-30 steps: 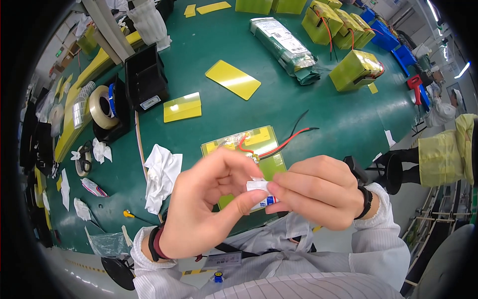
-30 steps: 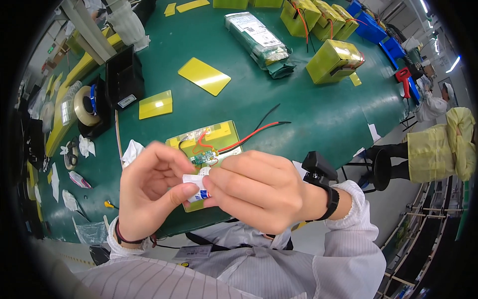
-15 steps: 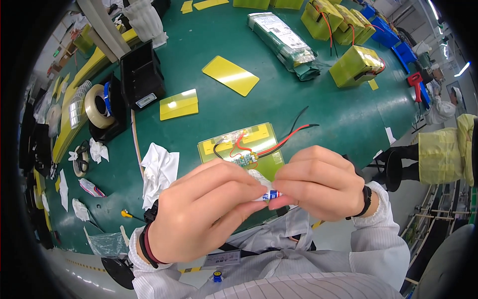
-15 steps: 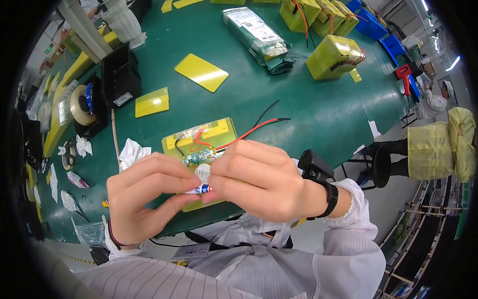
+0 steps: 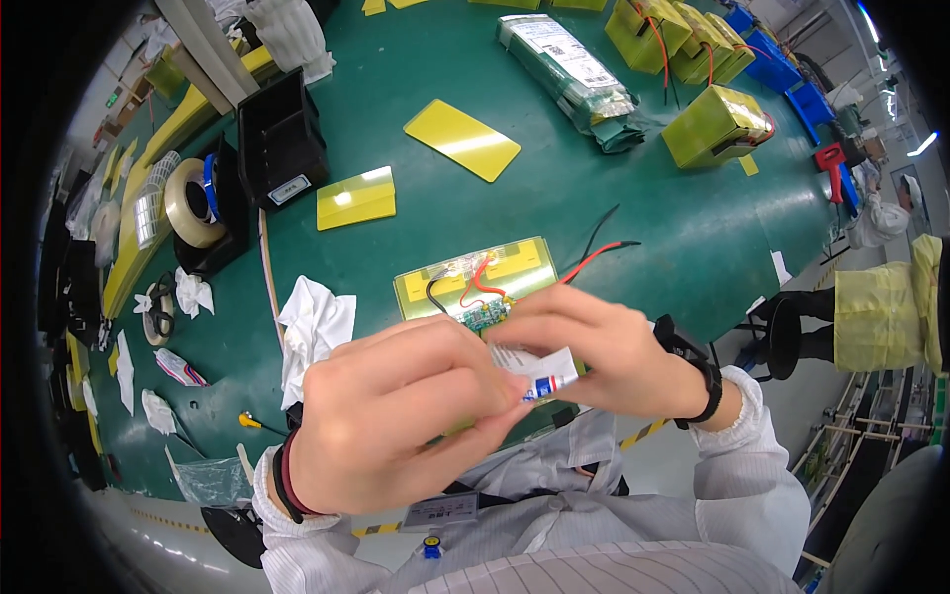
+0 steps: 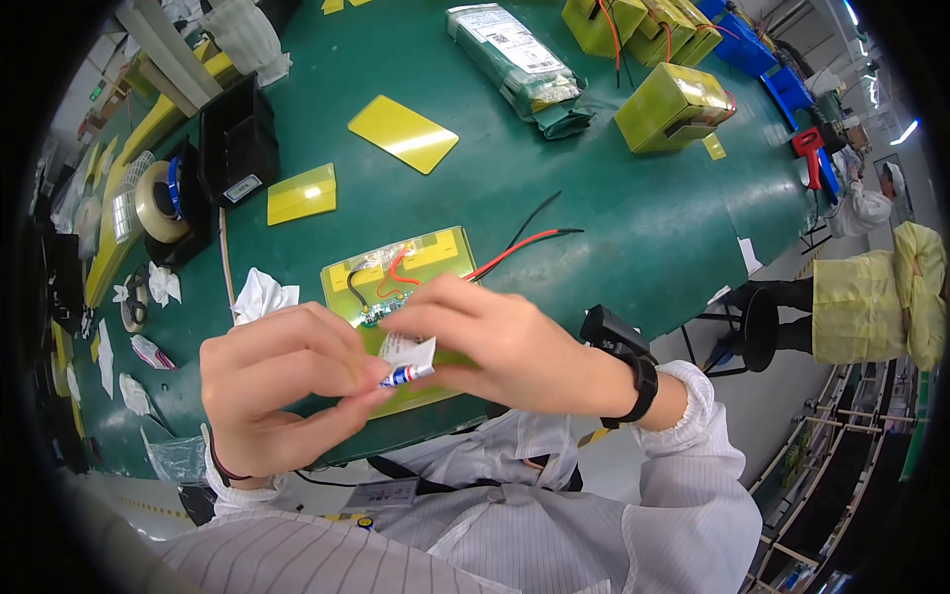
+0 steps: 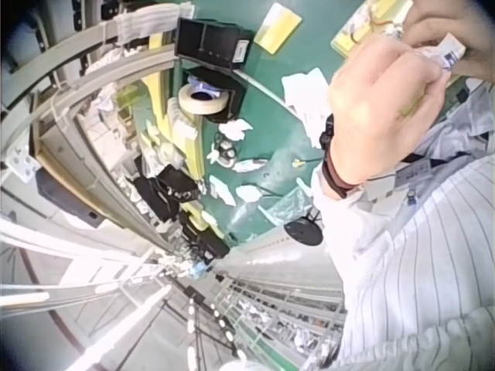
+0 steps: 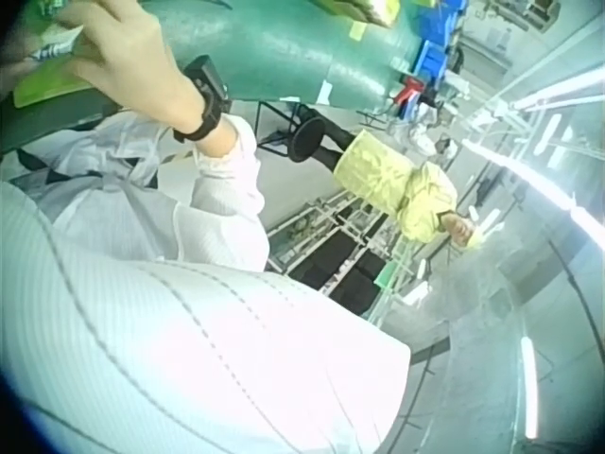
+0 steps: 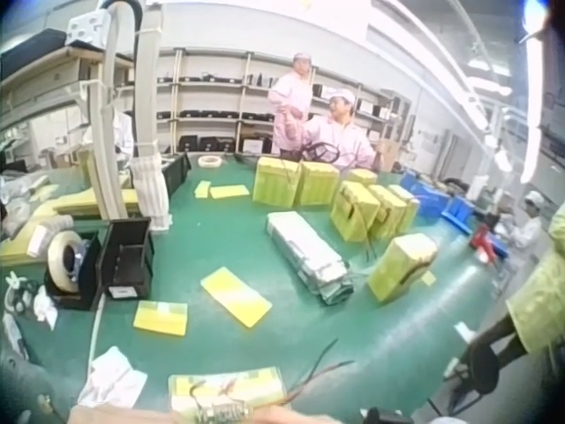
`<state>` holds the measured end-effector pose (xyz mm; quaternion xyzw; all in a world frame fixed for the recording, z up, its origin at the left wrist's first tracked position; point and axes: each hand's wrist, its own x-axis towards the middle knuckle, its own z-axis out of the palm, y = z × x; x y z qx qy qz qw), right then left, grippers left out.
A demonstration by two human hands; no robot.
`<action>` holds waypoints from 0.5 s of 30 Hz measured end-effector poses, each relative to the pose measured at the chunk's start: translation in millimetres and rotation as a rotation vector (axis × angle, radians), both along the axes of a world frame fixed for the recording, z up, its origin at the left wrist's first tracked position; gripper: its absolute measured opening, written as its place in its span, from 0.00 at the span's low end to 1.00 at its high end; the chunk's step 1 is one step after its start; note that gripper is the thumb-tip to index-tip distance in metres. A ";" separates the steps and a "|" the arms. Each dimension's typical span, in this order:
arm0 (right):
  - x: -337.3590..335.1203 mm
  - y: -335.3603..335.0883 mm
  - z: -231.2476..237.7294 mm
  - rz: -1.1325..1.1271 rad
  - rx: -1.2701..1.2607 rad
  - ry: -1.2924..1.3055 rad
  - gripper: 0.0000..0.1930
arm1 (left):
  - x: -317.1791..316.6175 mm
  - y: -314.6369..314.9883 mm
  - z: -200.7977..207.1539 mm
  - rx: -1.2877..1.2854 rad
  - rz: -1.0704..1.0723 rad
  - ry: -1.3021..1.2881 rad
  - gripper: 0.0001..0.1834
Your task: Apply adhesive or sealant and attach a circuit board to a large battery pack component.
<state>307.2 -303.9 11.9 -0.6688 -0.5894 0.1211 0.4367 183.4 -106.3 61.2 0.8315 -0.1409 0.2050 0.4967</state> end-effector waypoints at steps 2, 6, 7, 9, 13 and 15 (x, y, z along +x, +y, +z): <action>-2.2 1.6 0.0 0.000 -0.006 -0.053 0.24 | -1.4 -0.7 1.4 0.019 -0.042 0.017 0.11; -0.1 1.3 -4.1 -0.015 0.028 -0.132 0.24 | 3.2 3.3 3.2 0.039 -0.036 0.037 0.11; 1.2 1.3 -4.9 -0.007 0.033 -0.150 0.24 | 3.5 4.2 3.3 0.027 -0.043 0.044 0.11; 2.3 0.7 -0.5 -0.001 0.041 -0.177 0.25 | 3.9 4.2 6.2 0.020 -0.050 0.043 0.11; -4.8 0.7 10.3 0.003 0.070 -0.148 0.26 | 0.7 5.2 8.2 0.050 -0.110 0.046 0.10; -2.3 -5.2 2.3 -0.005 0.086 -0.186 0.28 | 1.9 1.8 3.4 0.072 -0.103 0.065 0.10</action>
